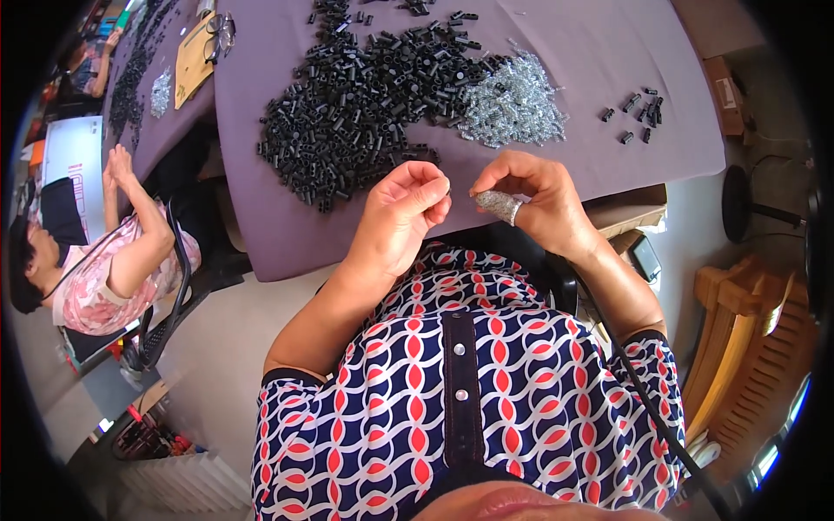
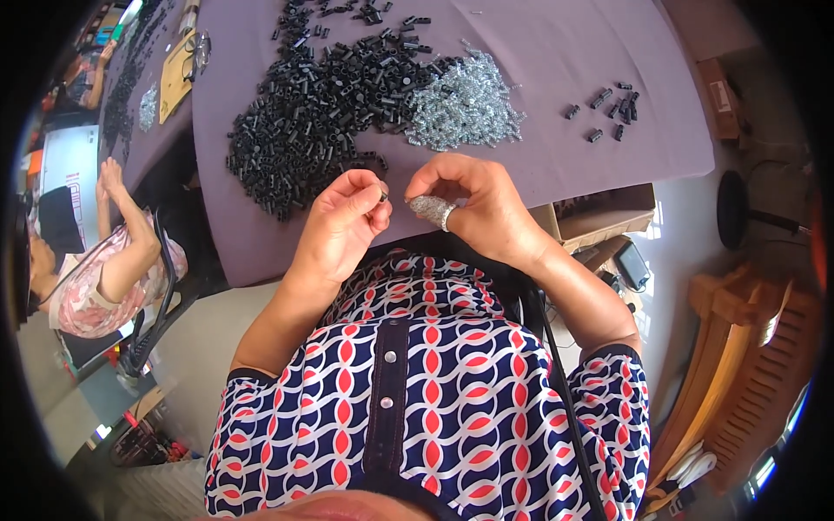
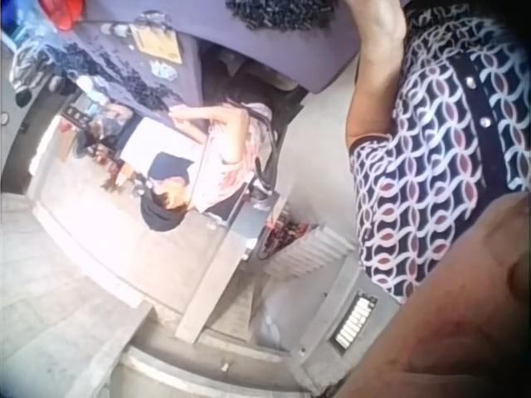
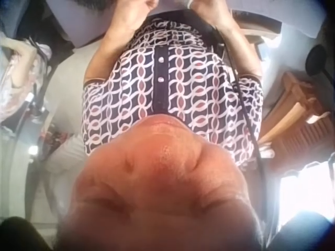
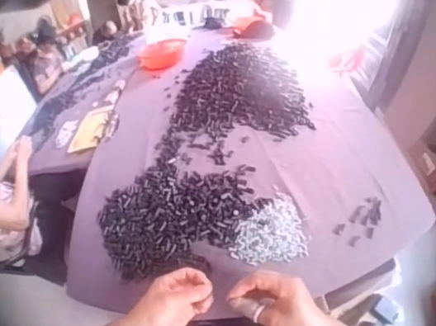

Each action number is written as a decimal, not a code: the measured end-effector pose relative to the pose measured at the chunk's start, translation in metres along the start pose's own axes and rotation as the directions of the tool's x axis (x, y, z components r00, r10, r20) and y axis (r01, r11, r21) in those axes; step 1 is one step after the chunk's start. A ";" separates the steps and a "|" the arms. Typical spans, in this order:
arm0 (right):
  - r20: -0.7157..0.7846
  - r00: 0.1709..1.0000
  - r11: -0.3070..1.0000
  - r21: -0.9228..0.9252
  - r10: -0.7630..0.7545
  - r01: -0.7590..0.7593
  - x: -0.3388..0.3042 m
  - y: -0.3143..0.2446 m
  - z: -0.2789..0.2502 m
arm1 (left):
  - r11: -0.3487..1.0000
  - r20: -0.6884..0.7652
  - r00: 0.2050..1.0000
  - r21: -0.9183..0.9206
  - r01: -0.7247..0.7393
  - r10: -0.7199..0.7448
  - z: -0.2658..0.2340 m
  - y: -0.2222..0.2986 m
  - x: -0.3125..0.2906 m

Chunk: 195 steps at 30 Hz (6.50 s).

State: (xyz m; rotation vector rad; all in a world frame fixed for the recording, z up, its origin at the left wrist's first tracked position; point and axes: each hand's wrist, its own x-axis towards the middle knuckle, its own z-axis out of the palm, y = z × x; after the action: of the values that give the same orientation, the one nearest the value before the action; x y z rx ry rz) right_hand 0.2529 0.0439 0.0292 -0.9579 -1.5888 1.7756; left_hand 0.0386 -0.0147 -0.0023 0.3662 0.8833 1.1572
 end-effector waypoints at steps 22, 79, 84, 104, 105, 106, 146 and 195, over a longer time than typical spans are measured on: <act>0.060 0.998 0.993 -0.115 0.020 -0.013 0.001 -0.002 0.002 | 0.898 0.077 0.997 0.438 -0.025 -0.010 0.010 0.006 -0.015; 0.328 0.872 0.111 -0.914 -0.363 0.390 0.104 0.008 0.047 | 0.993 0.035 0.998 0.105 0.048 -0.052 -0.020 -0.004 -0.007; 0.226 0.799 0.363 -0.799 -0.557 0.479 0.092 0.002 0.026 | 0.997 0.012 0.999 0.063 0.048 -0.048 -0.022 -0.003 -0.007; 0.205 0.978 0.982 0.188 -0.028 -0.011 0.017 0.010 -0.008 | 0.954 0.045 0.999 0.300 0.016 -0.031 0.008 0.007 -0.015; 0.213 0.977 0.986 0.164 -0.029 -0.006 0.017 0.009 -0.009 | 0.948 0.054 0.998 0.318 0.016 -0.035 0.008 0.008 -0.015; 0.213 0.977 0.987 0.164 -0.031 -0.004 0.017 0.007 -0.009 | 0.947 0.055 0.998 0.320 0.014 -0.033 0.008 0.008 -0.015; 0.065 0.921 0.794 -0.486 -0.385 0.366 0.014 -0.001 0.007 | 0.997 -0.118 0.992 0.046 0.059 -0.053 0.028 0.009 -0.007; -0.381 0.766 0.252 -0.923 -0.517 -0.290 -0.019 0.043 -0.109 | -0.459 0.550 0.728 0.814 -0.356 0.411 0.005 0.026 0.028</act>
State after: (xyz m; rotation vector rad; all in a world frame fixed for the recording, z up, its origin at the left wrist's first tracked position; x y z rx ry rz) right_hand 0.3543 0.0864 -0.0153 -1.6509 -2.0913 -0.0696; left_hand 0.0297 0.0215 0.0068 2.3997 1.7204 0.7205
